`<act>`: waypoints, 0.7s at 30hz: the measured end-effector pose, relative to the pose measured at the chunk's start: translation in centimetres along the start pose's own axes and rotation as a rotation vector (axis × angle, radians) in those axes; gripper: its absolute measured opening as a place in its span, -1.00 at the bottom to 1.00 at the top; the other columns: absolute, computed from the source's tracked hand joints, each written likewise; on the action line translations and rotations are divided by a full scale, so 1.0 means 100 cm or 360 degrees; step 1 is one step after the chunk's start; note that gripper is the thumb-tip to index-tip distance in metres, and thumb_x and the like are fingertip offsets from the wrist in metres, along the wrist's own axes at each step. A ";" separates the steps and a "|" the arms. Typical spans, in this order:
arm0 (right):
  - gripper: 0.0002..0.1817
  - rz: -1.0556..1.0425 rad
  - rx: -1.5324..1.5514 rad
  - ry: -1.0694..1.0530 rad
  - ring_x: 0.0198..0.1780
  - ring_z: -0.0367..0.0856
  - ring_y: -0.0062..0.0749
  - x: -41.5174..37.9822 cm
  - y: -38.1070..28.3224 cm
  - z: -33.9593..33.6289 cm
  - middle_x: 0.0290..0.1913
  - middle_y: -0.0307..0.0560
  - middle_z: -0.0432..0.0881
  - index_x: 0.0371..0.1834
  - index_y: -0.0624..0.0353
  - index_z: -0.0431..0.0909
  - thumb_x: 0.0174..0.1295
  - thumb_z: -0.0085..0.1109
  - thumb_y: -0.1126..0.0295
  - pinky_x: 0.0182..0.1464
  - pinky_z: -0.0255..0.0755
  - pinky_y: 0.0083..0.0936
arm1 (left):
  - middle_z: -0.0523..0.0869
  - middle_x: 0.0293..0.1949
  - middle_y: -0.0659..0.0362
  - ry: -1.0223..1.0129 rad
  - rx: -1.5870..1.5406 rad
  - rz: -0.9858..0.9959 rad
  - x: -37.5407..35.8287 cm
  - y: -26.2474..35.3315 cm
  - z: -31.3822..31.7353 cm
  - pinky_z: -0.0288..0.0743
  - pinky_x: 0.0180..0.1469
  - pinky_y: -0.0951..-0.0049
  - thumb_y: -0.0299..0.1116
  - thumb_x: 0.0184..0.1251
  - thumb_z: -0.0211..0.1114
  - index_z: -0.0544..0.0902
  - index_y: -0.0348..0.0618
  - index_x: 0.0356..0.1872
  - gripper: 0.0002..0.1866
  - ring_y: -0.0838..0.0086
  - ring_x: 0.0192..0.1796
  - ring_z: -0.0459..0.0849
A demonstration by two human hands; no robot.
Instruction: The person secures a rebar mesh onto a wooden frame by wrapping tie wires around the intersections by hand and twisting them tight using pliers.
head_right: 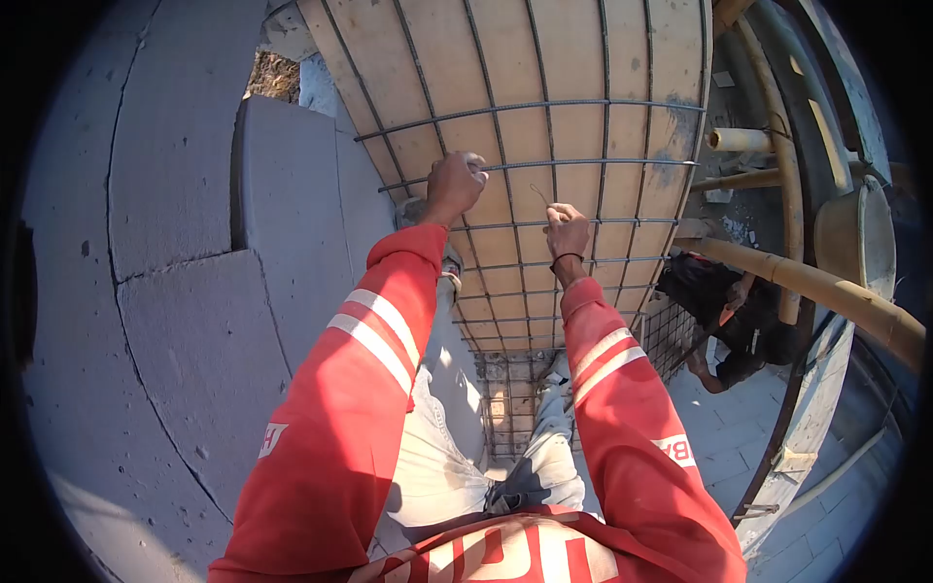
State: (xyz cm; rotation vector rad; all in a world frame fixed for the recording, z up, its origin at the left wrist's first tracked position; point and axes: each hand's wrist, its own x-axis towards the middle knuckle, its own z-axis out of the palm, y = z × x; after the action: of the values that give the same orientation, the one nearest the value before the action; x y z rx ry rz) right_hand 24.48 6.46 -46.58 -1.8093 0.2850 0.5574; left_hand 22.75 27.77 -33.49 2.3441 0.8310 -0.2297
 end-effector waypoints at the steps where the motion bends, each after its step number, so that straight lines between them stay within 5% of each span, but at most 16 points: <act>1: -0.79 0.0020 -0.0046 0.0080 -0.39 0.73 -0.46 0.009 0.000 0.017 -0.28 -0.10 0.78 -0.04 0.18 0.74 0.33 0.29 0.36 -0.40 0.53 -0.52 | 0.81 -0.02 0.05 0.0000 0.0048 0.0047 0.010 -0.009 0.010 0.60 0.16 0.11 -0.30 0.23 0.41 0.75 -0.02 0.09 -0.63 0.08 0.10 0.74; 13: -0.81 -0.0724 -0.0264 0.0170 -0.16 0.76 -0.02 0.060 0.004 0.088 -0.14 0.06 0.79 -0.11 0.18 0.77 0.26 0.29 0.43 -0.08 0.60 -0.30 | 0.79 -0.11 -0.01 0.0239 0.0245 0.0141 0.064 -0.032 0.086 0.62 0.11 0.07 -0.39 0.21 0.40 0.70 0.00 0.06 -0.65 0.05 -0.02 0.76; 17: -0.81 -0.0603 -0.0294 0.0278 -0.15 0.75 0.00 0.051 -0.001 0.092 -0.16 0.05 0.78 -0.14 0.18 0.77 0.21 0.33 0.42 -0.07 0.58 -0.28 | 0.72 -0.04 -0.01 0.0120 0.0068 -0.0005 0.070 -0.036 0.091 0.63 0.11 0.13 -0.40 0.25 0.41 0.72 -0.08 -0.09 -0.79 0.07 0.08 0.71; 21: -0.83 -0.0750 -0.0436 0.0467 -0.23 0.77 -0.07 0.047 -0.010 0.097 -0.23 0.05 0.79 -0.16 0.17 0.77 0.21 0.35 0.42 -0.14 0.58 -0.29 | 0.78 -0.28 -0.06 0.0300 0.0291 0.0238 0.073 -0.043 0.095 0.63 0.07 0.13 -0.39 0.24 0.41 0.72 -0.22 -0.23 -0.85 0.02 -0.10 0.76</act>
State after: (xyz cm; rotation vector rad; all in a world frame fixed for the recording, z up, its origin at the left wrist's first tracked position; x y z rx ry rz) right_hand 26.75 16.34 -50.29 -2.1360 -0.0296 -0.0050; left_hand 26.23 28.19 -45.77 2.6177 0.7443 -0.0219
